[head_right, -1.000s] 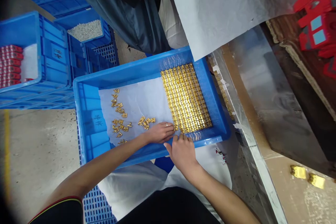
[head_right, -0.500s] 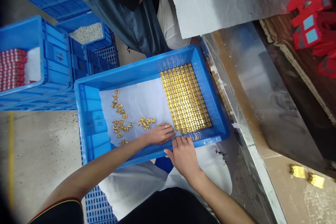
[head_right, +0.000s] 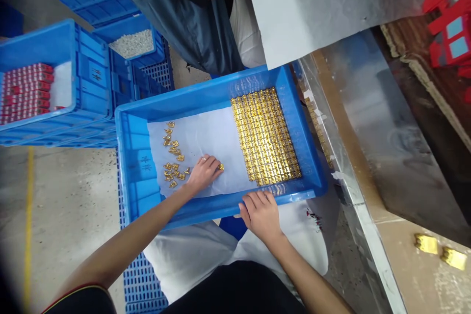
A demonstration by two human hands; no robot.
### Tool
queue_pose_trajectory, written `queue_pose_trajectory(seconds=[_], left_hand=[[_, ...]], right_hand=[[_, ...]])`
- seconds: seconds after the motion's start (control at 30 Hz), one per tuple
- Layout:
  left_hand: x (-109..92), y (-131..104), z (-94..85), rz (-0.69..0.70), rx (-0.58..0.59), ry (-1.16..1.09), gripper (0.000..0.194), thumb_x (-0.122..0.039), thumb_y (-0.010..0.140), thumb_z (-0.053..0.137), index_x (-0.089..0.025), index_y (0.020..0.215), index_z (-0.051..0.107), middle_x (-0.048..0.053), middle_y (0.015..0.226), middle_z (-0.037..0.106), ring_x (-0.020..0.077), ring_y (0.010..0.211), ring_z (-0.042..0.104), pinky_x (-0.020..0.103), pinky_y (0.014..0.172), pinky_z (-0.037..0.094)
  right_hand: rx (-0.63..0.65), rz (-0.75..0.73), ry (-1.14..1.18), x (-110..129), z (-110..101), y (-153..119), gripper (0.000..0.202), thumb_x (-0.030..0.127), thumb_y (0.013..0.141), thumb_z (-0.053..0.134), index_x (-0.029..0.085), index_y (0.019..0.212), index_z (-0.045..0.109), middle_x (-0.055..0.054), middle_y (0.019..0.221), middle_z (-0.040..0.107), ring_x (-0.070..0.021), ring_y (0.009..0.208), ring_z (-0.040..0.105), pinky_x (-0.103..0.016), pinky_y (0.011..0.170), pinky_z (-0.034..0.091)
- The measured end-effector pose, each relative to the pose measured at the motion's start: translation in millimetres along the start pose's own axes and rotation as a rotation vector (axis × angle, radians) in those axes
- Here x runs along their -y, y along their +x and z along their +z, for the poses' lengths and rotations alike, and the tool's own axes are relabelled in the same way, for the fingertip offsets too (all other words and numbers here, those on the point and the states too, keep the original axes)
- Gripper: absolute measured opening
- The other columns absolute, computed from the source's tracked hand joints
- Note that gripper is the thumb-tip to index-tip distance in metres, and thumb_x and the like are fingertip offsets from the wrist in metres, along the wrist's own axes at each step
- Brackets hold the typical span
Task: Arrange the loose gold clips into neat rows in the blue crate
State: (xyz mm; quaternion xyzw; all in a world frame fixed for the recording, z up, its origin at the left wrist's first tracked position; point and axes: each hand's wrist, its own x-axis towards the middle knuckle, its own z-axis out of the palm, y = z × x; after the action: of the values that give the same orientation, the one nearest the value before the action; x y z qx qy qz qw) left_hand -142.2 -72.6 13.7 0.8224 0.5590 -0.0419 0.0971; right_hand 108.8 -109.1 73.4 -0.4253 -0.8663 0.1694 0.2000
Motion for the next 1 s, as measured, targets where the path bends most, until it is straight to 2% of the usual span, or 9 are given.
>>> queue_pose_trajectory(seconds=[0.1, 0.2, 0.27, 0.37, 0.53, 0.73, 0.87, 1.0], left_hand=[[-19.2, 7.0, 1.5, 0.136, 0.076, -0.027, 0.022, -0.039, 0.093, 0.059, -0.017, 0.093, 0.061, 0.009, 0.091, 0.062, 0.0262, 0.1, 0.055, 0.037, 0.085, 0.042], [-41.3, 15.0, 1.0, 0.284, 0.16, -0.099, 0.029, -0.045, 0.091, 0.06, -0.016, 0.093, 0.061, 0.009, 0.089, 0.064, 0.025, 0.097, 0.056, 0.036, 0.084, 0.041], [-50.1, 19.0, -0.5, 0.326, 0.193, -0.162, 0.03, -0.047, 0.092, 0.058, -0.017, 0.093, 0.061, 0.007, 0.088, 0.065, 0.0236, 0.095, 0.056, 0.034, 0.083, 0.041], [-52.2, 20.5, -3.5, 0.326, 0.222, -0.224, 0.025, -0.043, 0.094, 0.057, -0.018, 0.095, 0.061, 0.005, 0.088, 0.067, 0.0218, 0.094, 0.057, 0.033, 0.084, 0.04], [-52.5, 19.5, -2.4, 0.324, 0.252, -0.196, 0.016, -0.031, 0.096, 0.056, -0.017, 0.094, 0.061, 0.006, 0.09, 0.067, 0.0216, 0.095, 0.059, 0.033, 0.083, 0.042], [-63.5, 22.4, 5.0, 0.39, 0.191, -0.233, 0.015, -0.025, 0.099, 0.046, -0.017, 0.098, 0.06, 0.006, 0.09, 0.065, 0.0204, 0.094, 0.058, 0.033, 0.085, 0.043], [-61.3, 20.1, 7.7, 0.383, 0.145, -0.188, 0.013, -0.027, 0.097, 0.052, -0.017, 0.1, 0.059, 0.007, 0.094, 0.064, 0.0213, 0.095, 0.057, 0.033, 0.085, 0.043], [-62.4, 22.0, 12.2, 0.39, 0.125, -0.126, 0.017, -0.03, 0.098, 0.051, -0.016, 0.094, 0.06, 0.006, 0.087, 0.063, 0.0215, 0.091, 0.057, 0.033, 0.081, 0.043]], right_hand=[[-0.179, -0.054, 0.073, -4.4, 8.2, -6.0, 0.022, 0.018, 0.097, 0.045, 0.017, 0.092, 0.066, -0.003, 0.085, 0.074, -0.0148, 0.077, 0.06, -0.031, 0.075, 0.036], [-0.214, -0.057, 0.09, -5.5, 11.7, -6.8, 0.019, 0.017, 0.095, 0.047, 0.018, 0.092, 0.066, -0.003, 0.084, 0.074, -0.0142, 0.075, 0.06, -0.031, 0.072, 0.036], [-0.217, -0.058, 0.09, -5.1, 11.7, -5.7, 0.018, 0.017, 0.094, 0.048, 0.018, 0.092, 0.065, -0.003, 0.083, 0.075, -0.0141, 0.074, 0.061, -0.031, 0.072, 0.036], [-0.226, -0.056, 0.087, -4.5, 11.1, -4.6, 0.017, 0.017, 0.094, 0.048, 0.018, 0.092, 0.065, -0.002, 0.083, 0.075, -0.0137, 0.072, 0.062, -0.031, 0.071, 0.036], [-0.24, -0.055, 0.087, -5.2, 12.7, -5.3, 0.016, 0.017, 0.093, 0.049, 0.018, 0.093, 0.065, -0.002, 0.083, 0.075, -0.0133, 0.071, 0.062, -0.031, 0.071, 0.037], [-0.247, -0.046, 0.087, -5.2, 13.7, -5.1, 0.016, 0.017, 0.093, 0.049, 0.018, 0.092, 0.065, -0.001, 0.082, 0.075, -0.0131, 0.069, 0.061, -0.031, 0.071, 0.037], [-0.249, -0.048, 0.088, -5.2, 14.1, -5.1, 0.017, 0.017, 0.093, 0.049, 0.019, 0.091, 0.065, -0.001, 0.081, 0.075, -0.0128, 0.069, 0.062, -0.031, 0.07, 0.037], [-0.266, -0.05, 0.088, -5.6, 16.4, -6.3, 0.016, 0.017, 0.092, 0.05, 0.019, 0.091, 0.066, -0.001, 0.081, 0.075, -0.0123, 0.068, 0.062, -0.031, 0.07, 0.037]])
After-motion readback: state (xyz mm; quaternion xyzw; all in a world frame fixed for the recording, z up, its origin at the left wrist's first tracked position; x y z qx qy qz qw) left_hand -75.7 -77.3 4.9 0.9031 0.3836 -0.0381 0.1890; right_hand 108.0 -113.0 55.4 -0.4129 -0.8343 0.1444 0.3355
